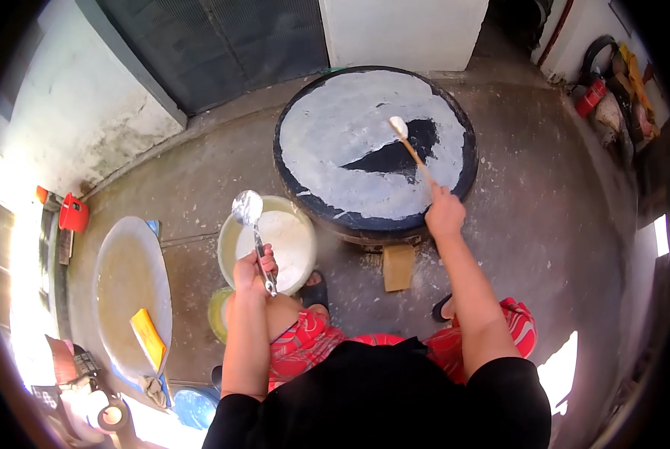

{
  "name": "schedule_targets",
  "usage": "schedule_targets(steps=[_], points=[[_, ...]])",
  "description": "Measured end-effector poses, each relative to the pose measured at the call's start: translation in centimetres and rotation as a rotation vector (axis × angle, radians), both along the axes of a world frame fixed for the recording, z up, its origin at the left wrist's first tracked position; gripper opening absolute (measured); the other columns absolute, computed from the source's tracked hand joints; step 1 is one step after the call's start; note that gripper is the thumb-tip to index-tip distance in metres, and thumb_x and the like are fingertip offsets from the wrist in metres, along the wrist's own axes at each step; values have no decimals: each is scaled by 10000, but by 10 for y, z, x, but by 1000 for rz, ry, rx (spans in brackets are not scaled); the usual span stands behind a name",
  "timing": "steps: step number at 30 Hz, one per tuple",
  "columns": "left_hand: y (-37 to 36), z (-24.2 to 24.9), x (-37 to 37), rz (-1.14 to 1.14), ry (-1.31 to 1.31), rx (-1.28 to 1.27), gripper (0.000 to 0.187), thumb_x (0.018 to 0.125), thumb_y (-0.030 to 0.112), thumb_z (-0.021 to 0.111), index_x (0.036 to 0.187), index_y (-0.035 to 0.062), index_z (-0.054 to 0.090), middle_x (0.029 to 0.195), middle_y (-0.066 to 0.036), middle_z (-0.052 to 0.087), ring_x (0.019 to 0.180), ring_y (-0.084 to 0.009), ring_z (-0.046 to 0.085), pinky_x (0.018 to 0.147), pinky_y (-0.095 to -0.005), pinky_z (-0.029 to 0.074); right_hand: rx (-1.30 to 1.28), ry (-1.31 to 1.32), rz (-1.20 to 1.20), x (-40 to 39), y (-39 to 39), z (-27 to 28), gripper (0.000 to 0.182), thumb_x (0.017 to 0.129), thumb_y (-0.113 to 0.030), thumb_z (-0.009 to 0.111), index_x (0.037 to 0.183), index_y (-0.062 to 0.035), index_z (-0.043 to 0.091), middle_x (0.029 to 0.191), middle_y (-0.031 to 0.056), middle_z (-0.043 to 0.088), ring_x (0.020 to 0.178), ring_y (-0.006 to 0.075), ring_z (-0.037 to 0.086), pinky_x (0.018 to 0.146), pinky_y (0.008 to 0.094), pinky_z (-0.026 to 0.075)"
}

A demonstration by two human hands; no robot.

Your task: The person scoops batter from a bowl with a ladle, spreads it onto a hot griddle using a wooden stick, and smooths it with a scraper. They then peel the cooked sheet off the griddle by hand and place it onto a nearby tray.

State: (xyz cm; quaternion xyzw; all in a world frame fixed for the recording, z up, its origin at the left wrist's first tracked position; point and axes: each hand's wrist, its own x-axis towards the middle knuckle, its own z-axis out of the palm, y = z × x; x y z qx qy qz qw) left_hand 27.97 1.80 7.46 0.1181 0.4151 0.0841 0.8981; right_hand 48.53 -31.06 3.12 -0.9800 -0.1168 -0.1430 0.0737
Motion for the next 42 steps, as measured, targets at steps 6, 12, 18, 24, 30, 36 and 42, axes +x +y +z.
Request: schedule_targets(steps=[6,12,18,24,30,36,42], points=[[5,-6,2,-11,-11,-20,296,915,172,306,1009,-82,424,744,-71,480,516,-112,435,410,-211,382,279,123,-129,-31,5,18,410,686,-82,537,1093,-102,488,889,127,539,751,340,574,665,430,466],[1,0,3,-22,-10,-12,303,915,180,306,995,-80,440,750,-68,482,516,-109,437,410,-210,382,7,46,-120,0,-24,5,410,690,-62,538,1097,-86,485,854,90,518,726,279,564,625,382,479],[1,2,7,12,41,-14,299,912,172,309,990,-85,440,720,-64,485,502,-105,436,393,-203,374,210,251,-284,-17,-39,17,363,761,-65,473,1124,-67,470,990,136,549,859,334,566,725,423,465],[-1,4,9,-1,28,14,280,903,147,315,992,-89,436,711,-64,492,492,-101,437,386,-204,376,709,410,-235,50,-93,-8,290,845,-138,442,1118,-93,527,948,164,600,896,309,566,758,376,442],[0,2,9,21,50,-15,249,893,121,335,986,-85,437,699,-68,500,483,-104,438,381,-201,377,776,676,-52,34,-106,16,267,845,-146,454,1080,-89,568,976,130,611,889,257,587,768,332,447],[1,0,8,4,18,18,235,885,108,339,982,-85,431,704,-71,497,481,-108,440,385,-203,386,860,390,-127,41,-88,-42,264,840,-157,465,1063,-73,577,1010,150,595,951,269,568,804,326,436],[7,-7,3,-17,6,-58,272,911,164,280,951,-66,420,740,-89,490,516,-113,424,412,-208,383,582,435,61,2,-55,23,270,834,-167,459,1064,-88,575,1012,151,586,949,299,553,819,346,432]])
